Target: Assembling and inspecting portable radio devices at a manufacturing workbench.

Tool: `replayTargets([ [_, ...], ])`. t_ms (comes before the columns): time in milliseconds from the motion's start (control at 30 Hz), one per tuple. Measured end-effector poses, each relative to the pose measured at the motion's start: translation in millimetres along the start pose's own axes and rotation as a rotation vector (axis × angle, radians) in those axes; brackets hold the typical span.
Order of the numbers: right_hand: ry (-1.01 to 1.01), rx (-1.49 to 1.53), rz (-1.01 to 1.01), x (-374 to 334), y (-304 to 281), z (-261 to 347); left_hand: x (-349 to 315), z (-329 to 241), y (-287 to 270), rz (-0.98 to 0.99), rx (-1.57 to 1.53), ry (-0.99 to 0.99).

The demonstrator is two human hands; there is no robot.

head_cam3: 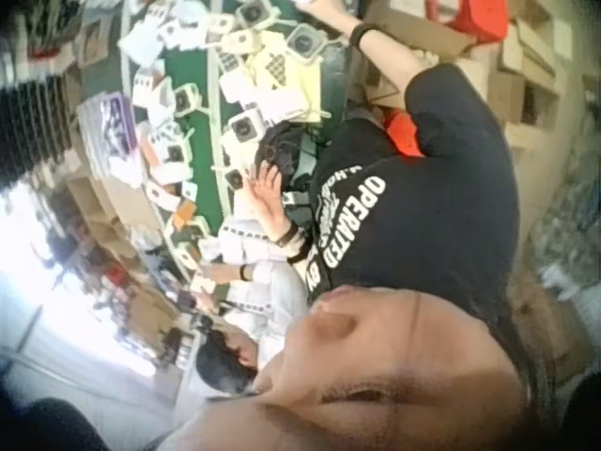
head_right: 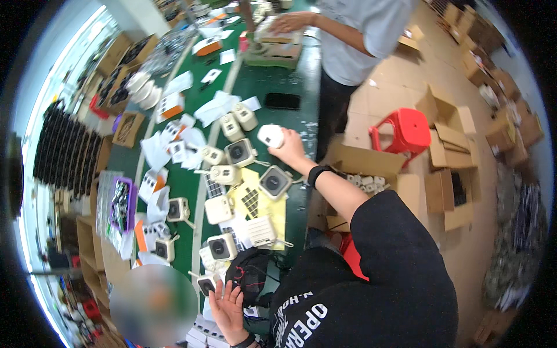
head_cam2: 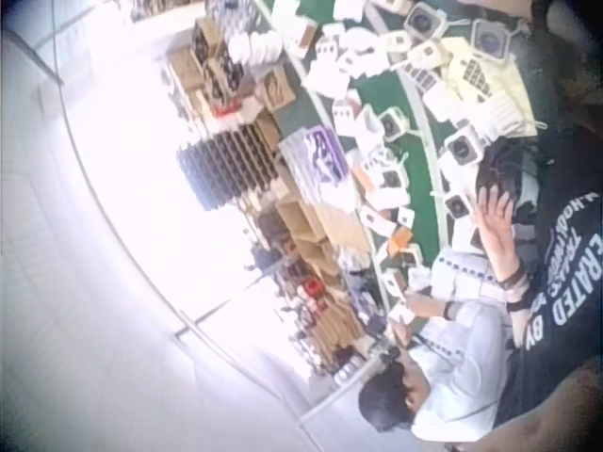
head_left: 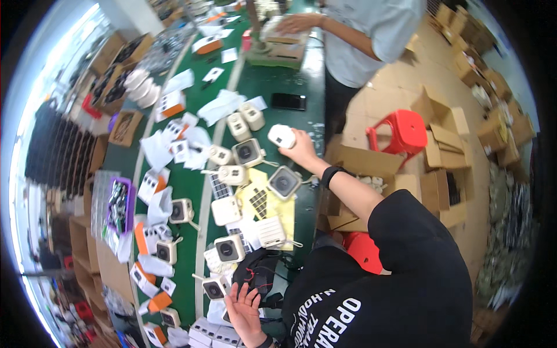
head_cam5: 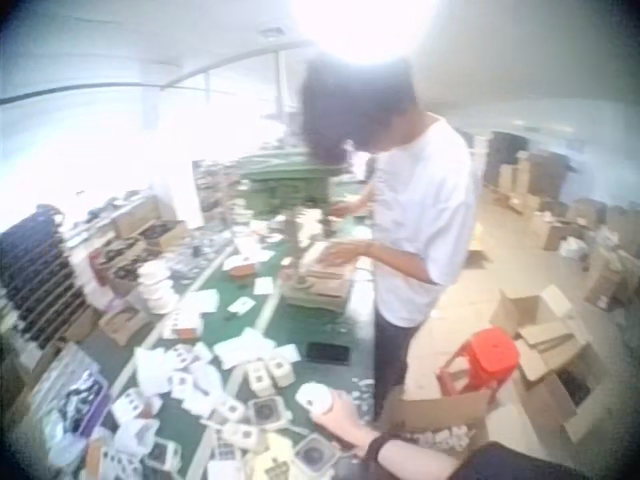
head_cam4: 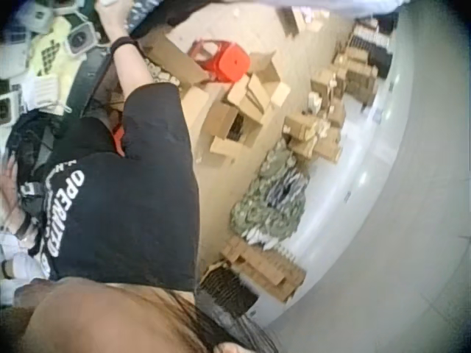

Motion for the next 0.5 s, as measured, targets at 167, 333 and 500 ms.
replayTargets([
  [167, -0.260, -0.144, -0.014, -0.3, 28.3, 15.7, -16.0, -10.5, -39.5, -0.109, 0.002, 0.084],
  [333, -0.281, -0.350, 0.156, -17.1, 57.3, 23.1, -16.4, -10.5, -61.0, -0.135, -0.079, 0.094],
  [500, -0.450, -0.058, -0.080, -15.5, 75.6, 140.5, -14.1, -21.1, -81.7, -0.184, -0.140, 0.080],
])
Point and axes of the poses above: each hand's wrist, its own x-axis towards the middle knuckle, its own y-axis out of the palm, z = x × y, the point moved 9 cm from there along x, towards the middle knuckle, and after that the axes turned 8 degrees about -y, right-handed, at the moved point
